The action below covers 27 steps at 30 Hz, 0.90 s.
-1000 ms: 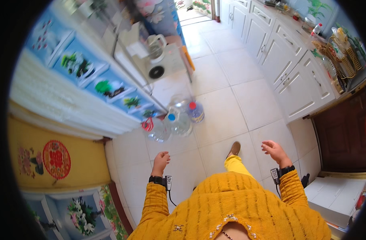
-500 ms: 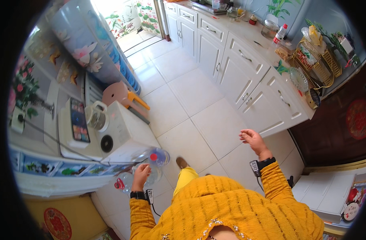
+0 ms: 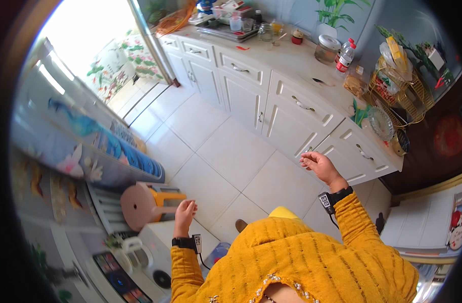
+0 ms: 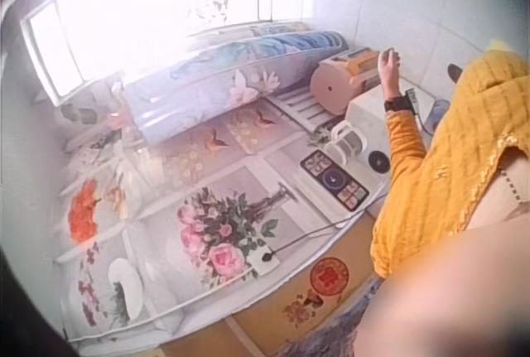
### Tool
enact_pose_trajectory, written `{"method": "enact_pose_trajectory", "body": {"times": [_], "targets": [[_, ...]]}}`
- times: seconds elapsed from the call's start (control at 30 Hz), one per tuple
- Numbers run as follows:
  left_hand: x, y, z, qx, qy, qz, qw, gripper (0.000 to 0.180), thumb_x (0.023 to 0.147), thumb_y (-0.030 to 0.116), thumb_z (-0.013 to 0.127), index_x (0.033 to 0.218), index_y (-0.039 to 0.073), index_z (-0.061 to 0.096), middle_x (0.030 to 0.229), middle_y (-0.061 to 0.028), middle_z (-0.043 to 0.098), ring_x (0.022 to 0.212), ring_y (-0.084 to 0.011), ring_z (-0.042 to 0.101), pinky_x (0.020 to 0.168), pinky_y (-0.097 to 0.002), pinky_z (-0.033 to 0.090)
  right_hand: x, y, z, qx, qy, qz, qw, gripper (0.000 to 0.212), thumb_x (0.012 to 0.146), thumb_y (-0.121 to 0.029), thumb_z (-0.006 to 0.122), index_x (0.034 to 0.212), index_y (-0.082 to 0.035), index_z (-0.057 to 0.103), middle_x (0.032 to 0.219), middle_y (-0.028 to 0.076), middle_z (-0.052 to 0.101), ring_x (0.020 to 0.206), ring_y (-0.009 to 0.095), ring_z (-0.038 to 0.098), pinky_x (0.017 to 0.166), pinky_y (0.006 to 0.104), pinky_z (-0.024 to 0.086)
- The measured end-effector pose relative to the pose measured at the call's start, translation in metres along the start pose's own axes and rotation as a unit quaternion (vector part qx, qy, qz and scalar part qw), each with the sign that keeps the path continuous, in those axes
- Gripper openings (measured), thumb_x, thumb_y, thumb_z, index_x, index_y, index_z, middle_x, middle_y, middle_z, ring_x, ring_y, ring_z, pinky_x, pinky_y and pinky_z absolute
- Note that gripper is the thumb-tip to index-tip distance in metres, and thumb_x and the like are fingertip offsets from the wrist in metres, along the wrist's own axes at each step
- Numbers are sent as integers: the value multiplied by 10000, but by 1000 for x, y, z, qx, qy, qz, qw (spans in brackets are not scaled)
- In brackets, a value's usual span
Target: The person hangs a blue shirt on a hanger and places it on a clothes rack. They then pick up a white cloth, walk to the balcony, and place it on a pile of laundry. Finally, they place a pair of shoes on the balcony ledge.
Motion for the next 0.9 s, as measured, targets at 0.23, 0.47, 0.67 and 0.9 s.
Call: {"method": "enact_pose_trajectory", "body": {"times": [0.23,0.47,0.67,0.9], "targets": [[179,175,103,27,-142,87,986,255,991,252,591,1105,33,655,942,-35,671,864,-123,636,757,-276,514,79,4,-44,88,80,-12,993,253,1005,-168,564,1195,-9,616,1060,57,683,929,133,650,833,273,523],[311,308,242,71,-261,107,957,262,1002,233,563,1137,22,641,965,-38,667,898,-126,633,796,-285,516,199,-41,-121,112,142,-83,980,267,1014,-175,564,1192,20,600,1020,70,678,873,121,639,806,256,527],[415,417,324,22,-304,141,942,270,1012,236,544,1157,24,625,964,-33,658,855,-121,635,775,-270,516,277,-84,-141,120,126,-96,980,259,1015,-141,555,1217,19,582,1048,70,654,936,120,618,870,264,514],[533,514,412,-26,-229,237,944,381,1006,294,560,1285,39,511,1095,-39,608,843,-135,638,721,-281,510,288,-67,-118,133,286,-10,949,243,1008,-116,553,1208,16,590,1045,80,664,934,147,634,855,282,517]]}}
Point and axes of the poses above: each hand's wrist, its own x-axis towards the middle knuckle, its own z-axis out of the palm, y = z × x, the point moved 4 cm from there along x, towards the middle knuckle
